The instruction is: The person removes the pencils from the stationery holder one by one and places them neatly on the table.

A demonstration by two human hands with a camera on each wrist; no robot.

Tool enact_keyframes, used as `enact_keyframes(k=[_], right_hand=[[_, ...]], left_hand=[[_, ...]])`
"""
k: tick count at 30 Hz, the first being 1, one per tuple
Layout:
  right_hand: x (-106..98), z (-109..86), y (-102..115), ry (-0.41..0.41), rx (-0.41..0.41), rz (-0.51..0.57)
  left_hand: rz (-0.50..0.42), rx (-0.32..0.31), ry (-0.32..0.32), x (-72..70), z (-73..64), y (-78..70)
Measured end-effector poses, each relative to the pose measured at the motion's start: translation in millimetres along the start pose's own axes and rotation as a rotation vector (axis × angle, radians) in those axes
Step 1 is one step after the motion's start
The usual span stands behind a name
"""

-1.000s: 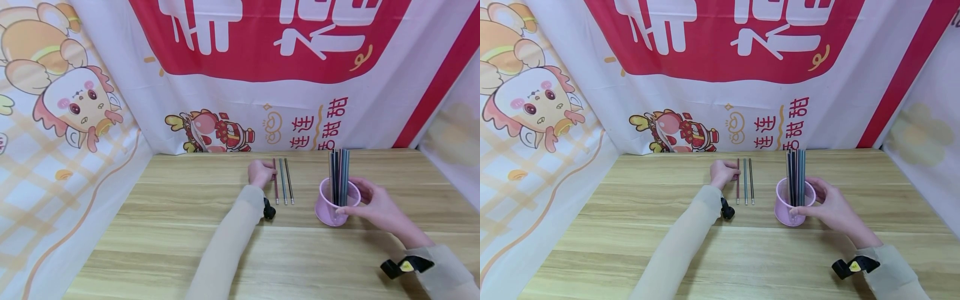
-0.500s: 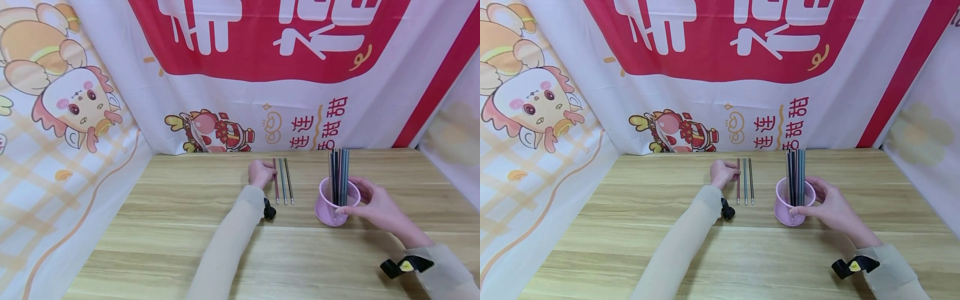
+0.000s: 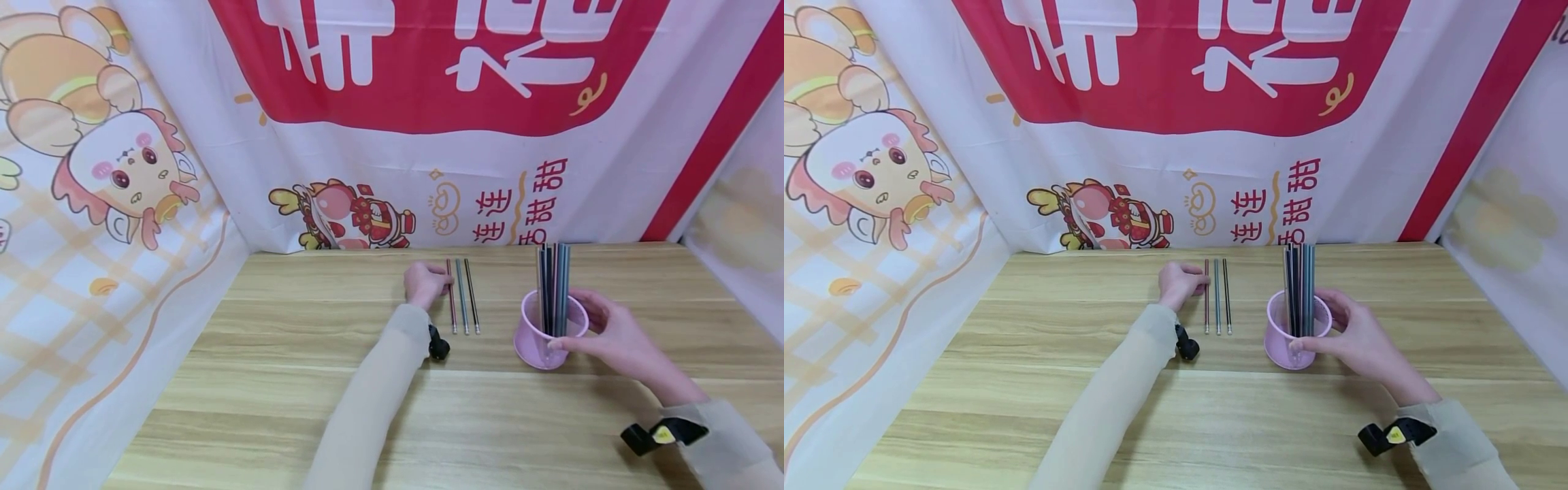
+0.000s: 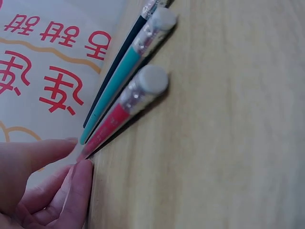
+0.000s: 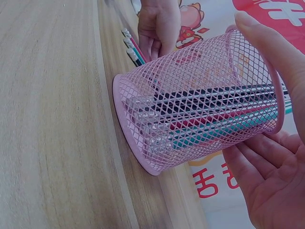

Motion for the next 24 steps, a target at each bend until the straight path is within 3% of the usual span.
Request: enact_keyframes(k=[5, 10, 18, 24], right_hand=[[0.4, -0.2, -0.2, -0.001, -0.006, 0.003], [0.2, -0.2, -1.0, 0.008, 0.007, -0.008], [-0.6, 0.6, 0.0, 0.023, 0.03, -0.014], [-0.2, 0.5, 2.1, 0.02, 0.018, -0.012]], left_hand=[[-0.082, 0.051, 0.012, -4.9, -2.3, -4.8], [-0.156, 0.118, 0.043, -6.8, -8.5, -19.6], [-0.147, 0.281, 0.102, 1.5, -29.3, -47.5], [-0.131, 0.374, 0.188, 15.3, -51.7, -61.9]])
Point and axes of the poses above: each hand's wrist, its own z-axis towards the middle knuckle, its own x-axis out of the palm, y = z × x, the point moved 7 cm from there along z, towards the middle knuckle
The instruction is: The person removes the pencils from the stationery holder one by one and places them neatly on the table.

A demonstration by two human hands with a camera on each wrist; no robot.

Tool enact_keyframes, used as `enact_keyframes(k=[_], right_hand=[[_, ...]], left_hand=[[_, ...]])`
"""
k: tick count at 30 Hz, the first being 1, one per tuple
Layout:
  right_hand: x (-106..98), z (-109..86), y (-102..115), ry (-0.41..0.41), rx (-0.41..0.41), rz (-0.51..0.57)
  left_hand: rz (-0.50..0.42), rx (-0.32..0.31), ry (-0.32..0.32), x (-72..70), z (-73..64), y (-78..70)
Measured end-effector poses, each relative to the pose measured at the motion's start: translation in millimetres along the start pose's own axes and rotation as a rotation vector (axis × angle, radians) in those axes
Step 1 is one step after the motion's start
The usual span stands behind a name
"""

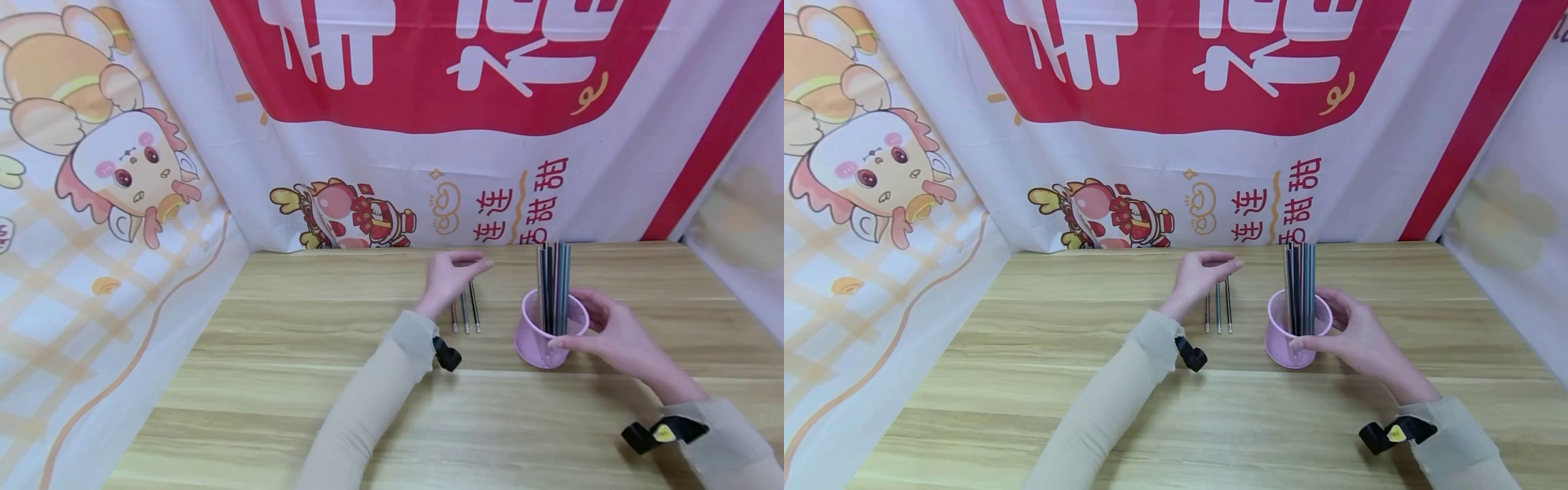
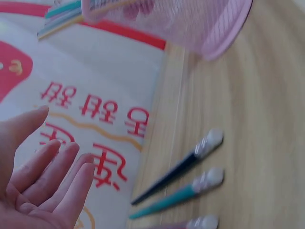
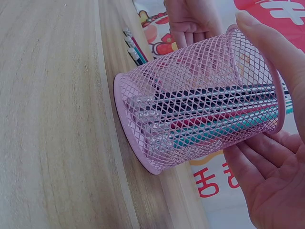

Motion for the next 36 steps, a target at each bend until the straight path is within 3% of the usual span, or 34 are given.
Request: enact_keyframes(k=[8, 18, 36], right_hand=[[0.3, -0.3, 0.9, 0.004, 0.007, 0.006], [0.2, -0.8, -0.4, 0.004, -0.011, 0.026], [0.7, -0.9, -0.2, -0.018, -0.031, 0.022]], left_hand=[[-0.04, 0.071, 0.093, 23.4, -18.2, -19.7], [-0.055, 0.116, 0.167, 46.6, -31.8, -27.8], [-0.024, 0.143, 0.175, 67.6, -37.3, -34.3]])
Point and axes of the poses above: each hand's wrist, its own z-axis towards the middle knuckle, its own x-axis out of the palm, y = z × x, the point moved 7 cm from there along z, towards the middle knuckle
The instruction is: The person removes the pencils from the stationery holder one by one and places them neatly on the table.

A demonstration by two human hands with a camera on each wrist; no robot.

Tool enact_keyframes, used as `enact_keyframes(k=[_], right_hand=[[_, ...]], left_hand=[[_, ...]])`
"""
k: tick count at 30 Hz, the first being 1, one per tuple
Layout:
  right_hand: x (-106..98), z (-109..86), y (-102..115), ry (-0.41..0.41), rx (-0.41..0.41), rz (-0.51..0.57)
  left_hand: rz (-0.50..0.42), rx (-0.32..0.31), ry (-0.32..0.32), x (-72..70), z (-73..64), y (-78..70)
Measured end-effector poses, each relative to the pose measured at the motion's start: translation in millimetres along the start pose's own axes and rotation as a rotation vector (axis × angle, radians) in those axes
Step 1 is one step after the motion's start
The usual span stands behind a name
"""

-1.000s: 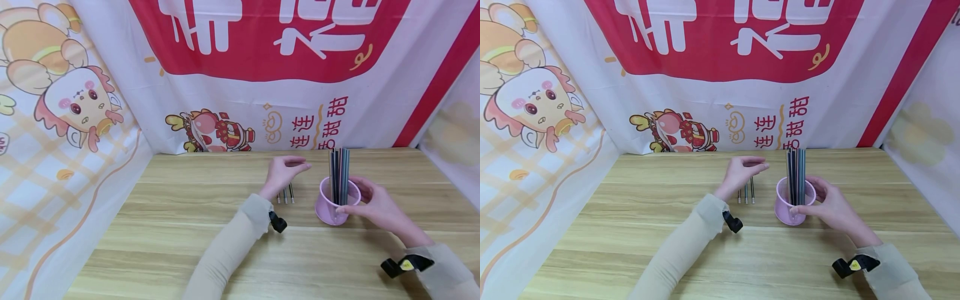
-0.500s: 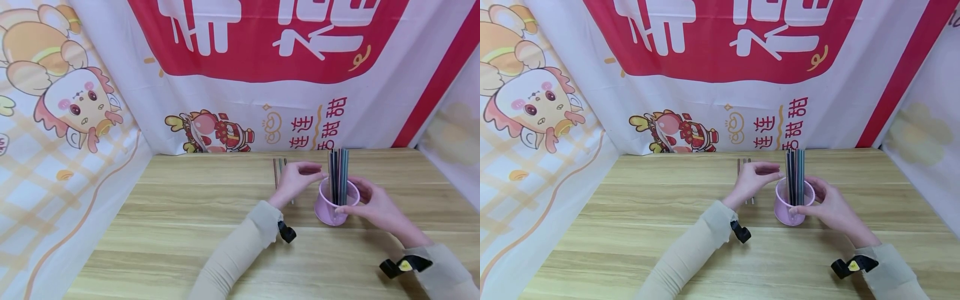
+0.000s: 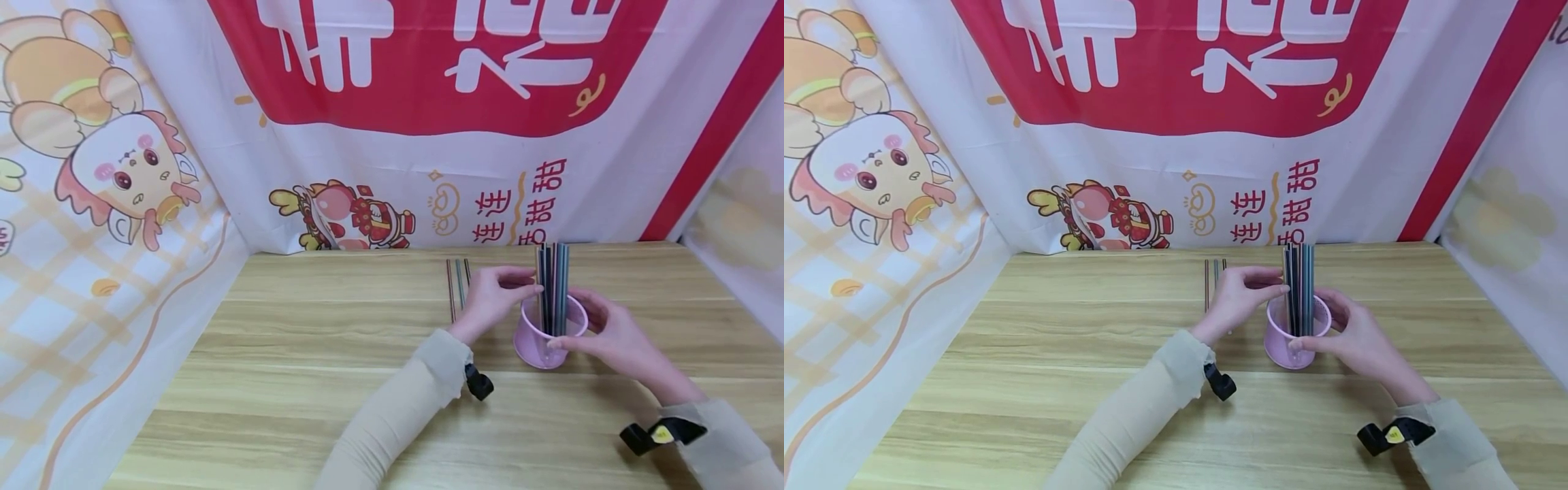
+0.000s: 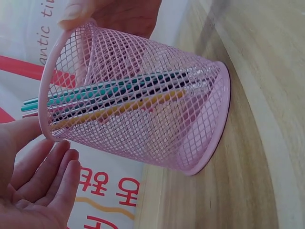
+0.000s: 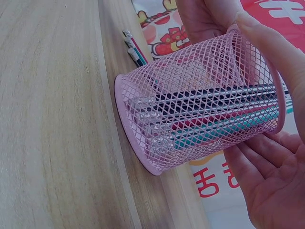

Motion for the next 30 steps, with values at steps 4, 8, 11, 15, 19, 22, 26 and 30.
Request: enact_keyframes(k=[4, 8, 11, 15, 19, 22, 26, 30], right_hand=[[0.4, -0.4, 0.2, 0.004, 0.011, 0.0], [0.6, -0.4, 0.4, 0.007, 0.017, 0.0], [0.8, -0.3, 0.7, 0.005, 0.017, -0.006], [0.9, -0.4, 0.9, 0.001, 0.015, -0.012], [0.8, -0.9, 1.2, 0.004, 0.016, -0.004], [0.9, -1.0, 1.2, 0.009, 0.017, 0.004], [1.2, -0.9, 0.7, 0.011, 0.015, 0.011], [0.9, -0.9, 0.5, 0.012, 0.012, 0.011]], left_hand=[[-0.007, -0.011, -0.012, 1.3, 0.8, 1.9], [-0.013, -0.01, -0.017, 2.4, 1.5, 2.9], [-0.013, -0.006, -0.013, 2.9, 1.5, 3.0], [-0.006, -0.007, -0.017, 3.0, 1.7, 3.5], [-0.012, -0.01, -0.026, 3.6, 2.1, 4.9], [-0.01, -0.009, -0.029, 3.9, 1.9, 5.5], [-0.001, -0.009, -0.034, 3.6, 1.5, 6.0], [0.005, -0.006, -0.041, 2.2, 1.3, 5.3]])
Point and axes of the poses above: each hand's wrist, its own z-axis towards the middle knuckle, its own x-axis out of the palm, y = z × x, the point moved 7 cm from there along z, towards the middle knuckle
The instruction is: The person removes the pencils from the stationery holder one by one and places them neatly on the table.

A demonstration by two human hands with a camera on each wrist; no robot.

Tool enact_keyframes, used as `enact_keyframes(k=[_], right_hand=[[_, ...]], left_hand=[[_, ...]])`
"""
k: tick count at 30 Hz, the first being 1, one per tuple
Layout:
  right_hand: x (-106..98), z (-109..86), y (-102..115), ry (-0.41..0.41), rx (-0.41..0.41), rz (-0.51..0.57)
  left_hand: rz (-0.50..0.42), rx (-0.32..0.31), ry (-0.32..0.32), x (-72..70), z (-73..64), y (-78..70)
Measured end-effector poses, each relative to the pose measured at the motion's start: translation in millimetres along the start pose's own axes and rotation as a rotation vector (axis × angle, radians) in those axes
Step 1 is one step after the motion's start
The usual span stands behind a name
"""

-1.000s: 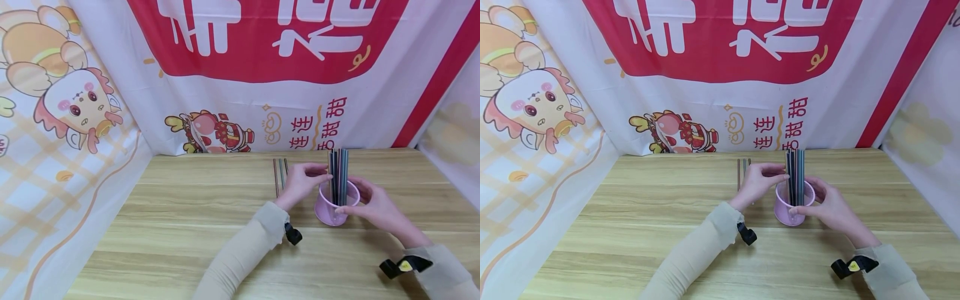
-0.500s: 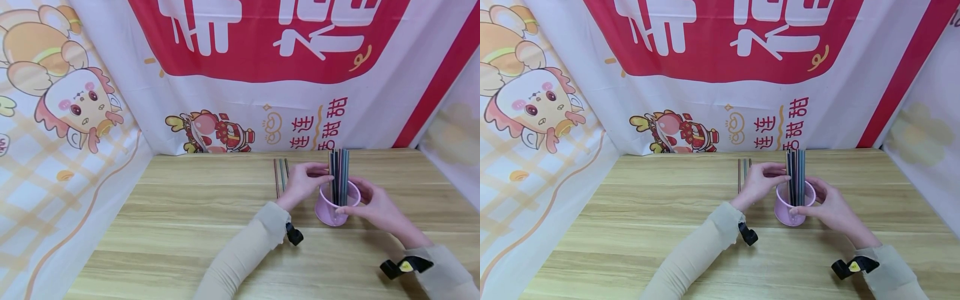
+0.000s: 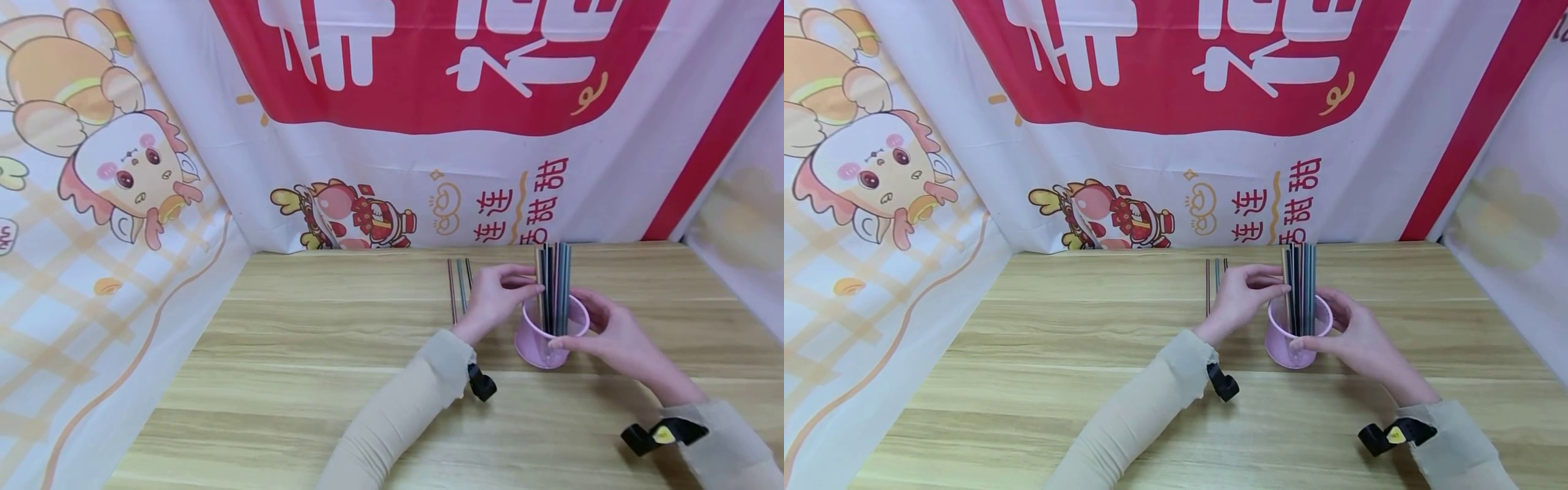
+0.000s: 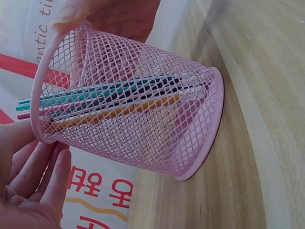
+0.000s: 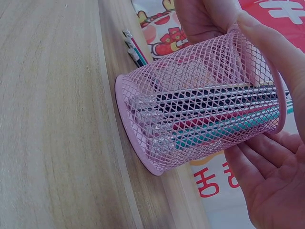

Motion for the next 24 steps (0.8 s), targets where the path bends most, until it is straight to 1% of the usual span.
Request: enact_keyframes(k=[9, 20, 24], right_hand=[[-0.2, 0.3, 0.3, -0.012, -0.018, -0.011], [-0.7, 0.6, -0.4, -0.016, -0.018, -0.016], [-1.4, 0.9, -0.7, -0.024, -0.025, -0.011]], left_hand=[[-0.018, -0.004, -0.012, -1.3, -0.2, -0.3], [-0.054, 0.001, -0.028, -3.1, 1.8, -1.3], [-0.052, 0.003, -0.031, -4.6, 2.6, -2.5]])
Point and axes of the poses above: each hand's wrist, its own z-axis towards the middle knuckle, its own x-axis out of the palm, y = z × x, the point moved 7 cm from there along z, towards the middle knuckle
